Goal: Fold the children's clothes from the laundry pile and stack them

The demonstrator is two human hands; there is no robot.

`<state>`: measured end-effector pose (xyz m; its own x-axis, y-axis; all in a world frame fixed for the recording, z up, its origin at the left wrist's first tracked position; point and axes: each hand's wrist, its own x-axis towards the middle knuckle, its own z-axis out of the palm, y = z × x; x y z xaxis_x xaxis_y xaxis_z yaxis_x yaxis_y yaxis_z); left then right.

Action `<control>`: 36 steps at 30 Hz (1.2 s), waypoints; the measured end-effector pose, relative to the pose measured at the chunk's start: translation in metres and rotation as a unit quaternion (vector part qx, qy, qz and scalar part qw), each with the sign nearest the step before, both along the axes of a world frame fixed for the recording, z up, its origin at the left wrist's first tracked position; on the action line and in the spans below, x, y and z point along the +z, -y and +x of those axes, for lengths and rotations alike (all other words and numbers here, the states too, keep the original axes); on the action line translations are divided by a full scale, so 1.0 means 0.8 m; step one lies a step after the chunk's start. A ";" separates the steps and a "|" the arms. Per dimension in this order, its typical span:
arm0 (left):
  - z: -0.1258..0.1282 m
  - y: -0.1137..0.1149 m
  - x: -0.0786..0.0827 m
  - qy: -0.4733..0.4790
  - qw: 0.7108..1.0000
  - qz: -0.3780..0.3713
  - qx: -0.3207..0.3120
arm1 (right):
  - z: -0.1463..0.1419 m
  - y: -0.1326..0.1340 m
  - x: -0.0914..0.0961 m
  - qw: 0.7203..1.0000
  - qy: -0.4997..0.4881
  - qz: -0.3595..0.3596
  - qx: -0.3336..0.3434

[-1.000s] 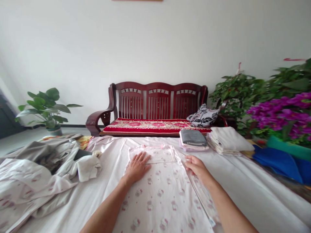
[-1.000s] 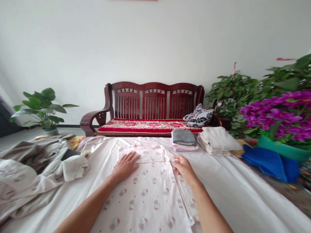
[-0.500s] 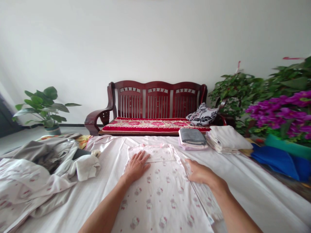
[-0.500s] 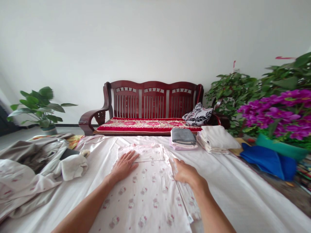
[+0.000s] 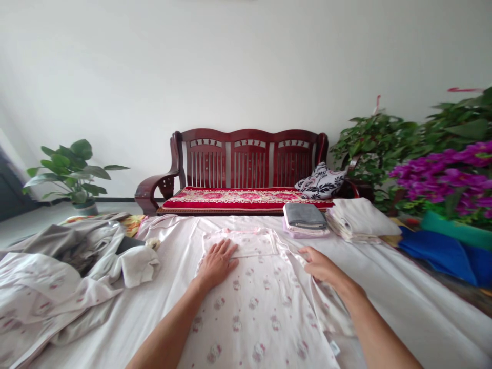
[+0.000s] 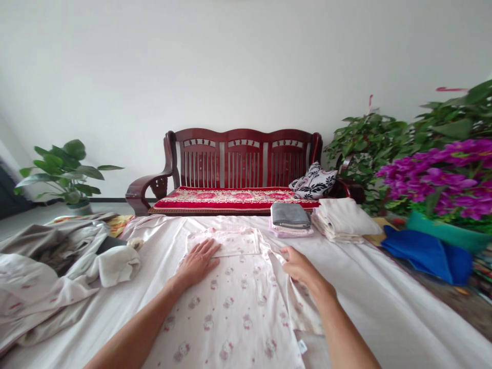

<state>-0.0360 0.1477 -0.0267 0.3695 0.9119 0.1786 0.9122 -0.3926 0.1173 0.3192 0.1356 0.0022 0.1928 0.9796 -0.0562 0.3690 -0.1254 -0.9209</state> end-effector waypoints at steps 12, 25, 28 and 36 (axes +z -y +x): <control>0.000 -0.001 -0.001 0.006 1.000 0.000 0.003 | -0.022 0.004 -0.006 0.960 -0.275 0.040 0.012; 0.000 -0.003 -0.004 0.007 1.000 0.004 0.005 | -0.016 0.002 -0.020 0.968 -0.245 0.047 0.012; 0.000 -0.002 -0.004 0.010 1.000 0.003 0.004 | -0.017 0.003 -0.019 0.969 -0.242 0.050 0.015; 0.000 -0.001 -0.002 0.009 1.000 0.004 0.003 | -0.021 0.008 -0.011 0.967 -0.248 0.038 0.029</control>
